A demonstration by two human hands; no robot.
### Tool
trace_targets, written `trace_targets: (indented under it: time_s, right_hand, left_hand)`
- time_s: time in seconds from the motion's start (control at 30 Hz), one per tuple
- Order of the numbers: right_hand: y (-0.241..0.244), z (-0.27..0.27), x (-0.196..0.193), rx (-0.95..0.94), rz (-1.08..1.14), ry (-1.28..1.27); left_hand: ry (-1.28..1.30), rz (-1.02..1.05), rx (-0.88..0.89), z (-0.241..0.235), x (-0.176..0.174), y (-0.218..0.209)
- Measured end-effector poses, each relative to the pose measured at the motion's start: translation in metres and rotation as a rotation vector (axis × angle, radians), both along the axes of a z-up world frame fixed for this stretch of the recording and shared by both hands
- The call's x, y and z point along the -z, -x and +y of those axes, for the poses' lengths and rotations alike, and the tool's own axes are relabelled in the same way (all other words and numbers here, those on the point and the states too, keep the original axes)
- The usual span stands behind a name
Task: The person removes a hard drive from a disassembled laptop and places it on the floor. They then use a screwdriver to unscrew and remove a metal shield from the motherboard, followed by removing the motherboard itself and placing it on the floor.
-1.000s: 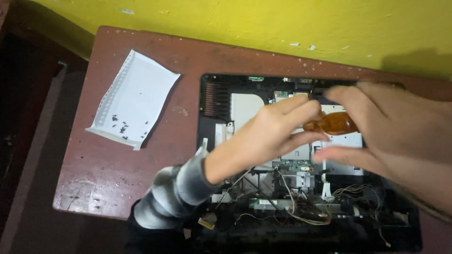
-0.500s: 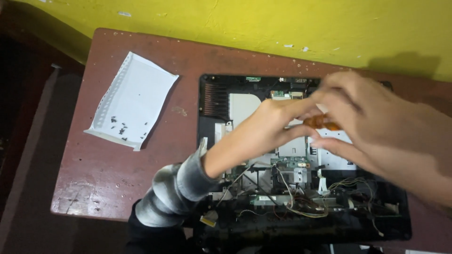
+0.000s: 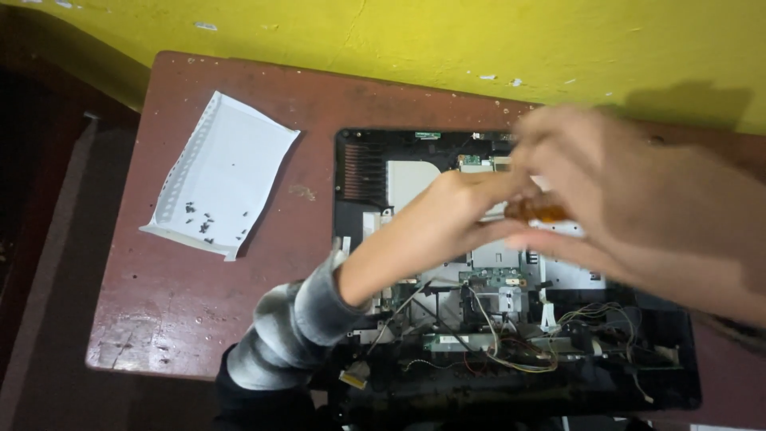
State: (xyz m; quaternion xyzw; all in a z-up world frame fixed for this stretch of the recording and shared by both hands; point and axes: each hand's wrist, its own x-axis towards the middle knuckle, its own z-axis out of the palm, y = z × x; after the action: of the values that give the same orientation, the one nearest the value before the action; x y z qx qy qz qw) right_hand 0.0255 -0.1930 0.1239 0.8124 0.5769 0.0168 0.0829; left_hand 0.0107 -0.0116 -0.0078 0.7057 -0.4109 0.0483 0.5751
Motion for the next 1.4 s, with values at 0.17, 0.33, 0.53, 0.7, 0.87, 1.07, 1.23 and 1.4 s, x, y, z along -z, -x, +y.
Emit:
trace_targets:
  time_s: [0.17,0.33,0.53,0.7,0.87,1.07,1.23,1.4]
  right_hand:
    - [0.021,-0.019,0.022,0.481,-0.091,0.270]
    - [0.008,-0.027,0.019,0.010,0.039,-0.038]
    - [0.028,-0.019,0.014,0.406,-0.034,0.012]
    - [0.027,-0.014,0.001,0.116,-0.106,-0.043]
    - [0.033,-0.013,-0.009,0.257,-0.136,-0.037]
    - [0.030,0.018,-0.023,1.038,0.518,-0.198]
    - [0.029,-0.010,-0.007,0.199,-0.053,-0.149]
    - [0.027,-0.005,-0.012,0.047,0.128,-0.280]
  left_hand:
    - [-0.063,-0.213,-0.230,-0.009,0.009,0.000]
    - [-0.013,-0.093,0.098,0.008,0.002,-0.006]
    - [-0.038,-0.157,-0.130,0.007,-0.002,-0.002]
    - [-0.255,-0.178,-0.049,0.012,0.007,-0.004]
    - [-0.224,-0.239,-0.148,0.010,0.001,-0.003]
    - [-0.201,-0.172,-0.060,0.019,0.001,-0.007]
    - [-0.247,-0.224,-0.199,0.015,-0.005,-0.001]
    - [-0.199,-0.187,-0.121,0.015,0.004,-0.002]
